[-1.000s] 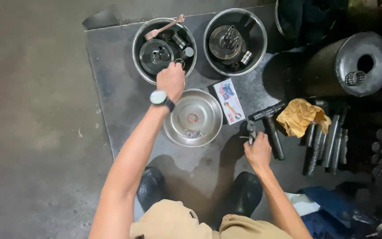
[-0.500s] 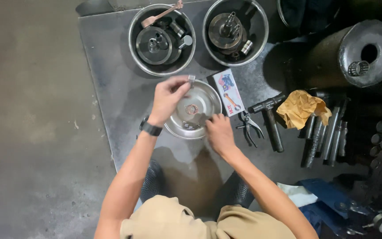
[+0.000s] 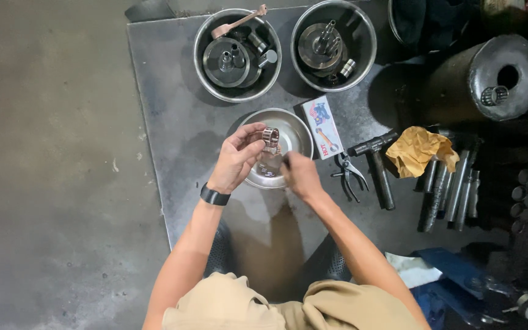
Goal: Cleaning and inspecting motorcycle needle bearings and small mechanical components in a metal bowl containing solvent.
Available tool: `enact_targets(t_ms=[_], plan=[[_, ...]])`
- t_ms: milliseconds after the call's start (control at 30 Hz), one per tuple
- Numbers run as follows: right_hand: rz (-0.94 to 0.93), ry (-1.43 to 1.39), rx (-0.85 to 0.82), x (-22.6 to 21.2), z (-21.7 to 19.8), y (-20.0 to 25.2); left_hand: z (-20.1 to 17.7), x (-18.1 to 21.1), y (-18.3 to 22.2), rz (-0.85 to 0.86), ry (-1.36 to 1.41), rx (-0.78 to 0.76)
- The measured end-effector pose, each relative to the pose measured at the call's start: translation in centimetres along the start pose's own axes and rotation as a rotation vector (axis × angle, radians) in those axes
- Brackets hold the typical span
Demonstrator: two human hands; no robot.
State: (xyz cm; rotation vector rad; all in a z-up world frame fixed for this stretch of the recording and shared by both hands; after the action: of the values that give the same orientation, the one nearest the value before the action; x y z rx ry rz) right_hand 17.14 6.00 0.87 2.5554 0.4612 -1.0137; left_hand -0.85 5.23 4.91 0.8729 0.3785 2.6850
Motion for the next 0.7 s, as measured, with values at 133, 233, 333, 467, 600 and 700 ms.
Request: enact_targets(t_ms=[133,233,333,467,600,700], plan=[[0.137,-0.387,0.148,1.0,-4.0,-0.7,-0.9,-1.0,0.2,-0.018,0.017,0.004],[0.062,-0.612,0.127,-0.1,-6.1,-1.1,-0.4,-1.2,0.3,-0.023,-0.030,0.041],[0.057,-0.743,0.165,-2.7,-7.5,-1.3,-1.0,-2.2,0.1,-0.061,-0.059,0.079],[0.064,-0.728,0.215,-3.7,-7.0,-1.5,-1.7,-3.4,0.0,-0.129,-0.043,0.087],[-0.015,-0.602,0.215,-4.5,-6.9,-1.9,-1.1,-3.4,0.2,-0.139,-0.111,0.033],[-0.030,-0.566,0.206,-4.1,-6.4,-1.8,-0.3,-3.1,0.4,-0.156,-0.260,0.052]])
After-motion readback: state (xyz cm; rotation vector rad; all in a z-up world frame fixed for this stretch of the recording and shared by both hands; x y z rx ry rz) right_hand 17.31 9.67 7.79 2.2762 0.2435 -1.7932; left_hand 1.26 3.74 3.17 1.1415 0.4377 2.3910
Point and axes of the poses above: each hand's wrist, its own y-axis away from the middle knuckle, its own z-axis out of the palm, x = y × z, the point moved 6 cm from there along -y, towards the middle knuckle, and after that the axes turned 5 degrees about -z, right-handed, at the moved point
